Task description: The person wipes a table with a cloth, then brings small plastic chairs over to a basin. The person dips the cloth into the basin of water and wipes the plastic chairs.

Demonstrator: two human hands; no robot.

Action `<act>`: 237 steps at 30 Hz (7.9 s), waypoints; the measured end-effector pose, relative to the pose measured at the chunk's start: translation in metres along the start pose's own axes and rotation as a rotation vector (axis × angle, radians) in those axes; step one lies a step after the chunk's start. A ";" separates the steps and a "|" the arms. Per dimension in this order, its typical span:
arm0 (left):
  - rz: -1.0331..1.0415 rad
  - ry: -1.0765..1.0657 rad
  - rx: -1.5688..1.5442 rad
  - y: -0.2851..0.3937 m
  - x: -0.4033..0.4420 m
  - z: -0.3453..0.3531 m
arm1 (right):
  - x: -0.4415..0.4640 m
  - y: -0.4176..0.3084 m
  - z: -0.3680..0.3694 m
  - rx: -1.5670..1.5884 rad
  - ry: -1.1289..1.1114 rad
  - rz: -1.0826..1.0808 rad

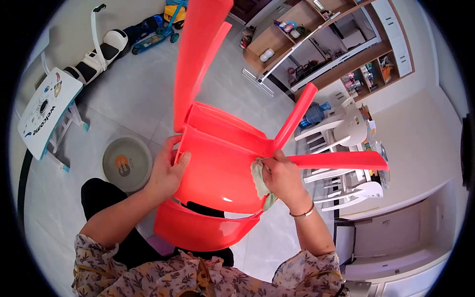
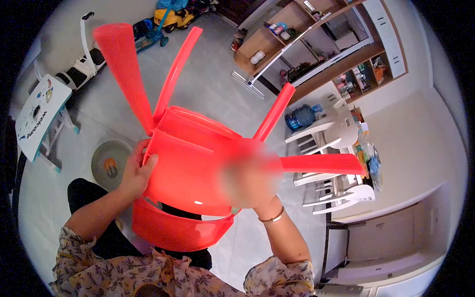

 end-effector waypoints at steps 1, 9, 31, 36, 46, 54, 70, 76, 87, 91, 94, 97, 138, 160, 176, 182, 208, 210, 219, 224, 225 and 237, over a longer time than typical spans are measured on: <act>-0.001 0.003 -0.002 -0.002 0.000 0.001 | -0.002 0.004 0.002 -0.036 -0.005 0.000; -0.032 0.060 0.040 -0.011 0.013 -0.005 | -0.019 -0.010 -0.002 -0.176 0.002 -0.041; -0.182 -0.011 -0.109 -0.044 0.027 -0.022 | -0.120 -0.026 0.066 0.643 0.908 0.612; -0.178 -0.070 -0.147 -0.044 0.023 -0.033 | -0.083 0.004 0.100 0.885 1.039 0.920; -0.110 -0.002 -0.209 -0.036 0.021 -0.049 | -0.066 -0.055 0.038 1.885 0.725 1.203; -0.095 -0.018 -0.233 -0.017 0.024 -0.038 | -0.069 -0.072 0.014 2.013 0.770 0.982; -0.434 0.185 -0.411 -0.079 0.027 -0.049 | -0.029 -0.087 -0.026 0.479 0.895 0.224; -0.314 0.052 -0.183 -0.048 0.018 -0.028 | -0.004 -0.035 -0.025 0.607 1.036 0.404; -0.400 0.084 -0.333 -0.061 0.021 -0.026 | 0.114 0.014 -0.144 0.614 0.976 0.064; -0.406 0.076 -0.334 -0.062 0.017 -0.021 | 0.117 0.009 -0.111 0.205 1.007 0.023; -0.417 0.079 -0.336 -0.065 0.015 -0.017 | 0.064 0.005 -0.088 0.403 0.846 0.123; -0.411 0.088 -0.291 -0.065 0.016 -0.020 | -0.001 -0.010 -0.051 0.641 0.711 0.338; -0.426 0.256 -0.047 -0.044 0.014 -0.019 | -0.093 -0.122 0.026 0.305 0.321 0.189; -0.016 0.529 -0.471 0.111 0.020 -0.083 | -0.058 -0.104 0.018 0.501 0.562 0.122; 0.488 0.940 -0.237 0.282 -0.314 -0.250 | 0.040 -0.201 -0.008 1.712 -0.107 -0.053; 0.246 1.307 -0.162 0.212 -0.451 -0.257 | 0.048 -0.316 0.003 2.067 -0.858 -0.310; -0.067 1.504 0.302 0.056 -0.501 -0.361 | 0.037 -0.482 0.079 2.029 -1.407 0.787; -0.015 1.499 0.201 0.056 -0.499 -0.395 | 0.049 -0.489 0.095 2.023 -1.332 0.513; 0.291 1.586 -0.829 0.062 -0.507 -0.544 | 0.096 -0.486 0.141 1.865 -1.051 0.550; 0.436 1.748 -0.883 0.079 -0.488 -0.569 | 0.097 -0.444 0.147 1.931 -1.118 0.559; 0.412 1.754 -0.868 0.081 -0.486 -0.575 | 0.096 -0.434 0.153 1.984 -1.115 0.612; 0.336 1.629 -0.409 0.069 -0.459 -0.557 | 0.140 -0.363 0.122 2.136 -0.926 1.007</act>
Point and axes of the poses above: each hand's wrist, its own x-axis towards the middle knuckle, its own z-axis out of the palm, y = z × x, the point moved 1 cm from there along x, towards the middle knuckle, and after that the axes turned 5 degrees about y, right-handed, at the moved point
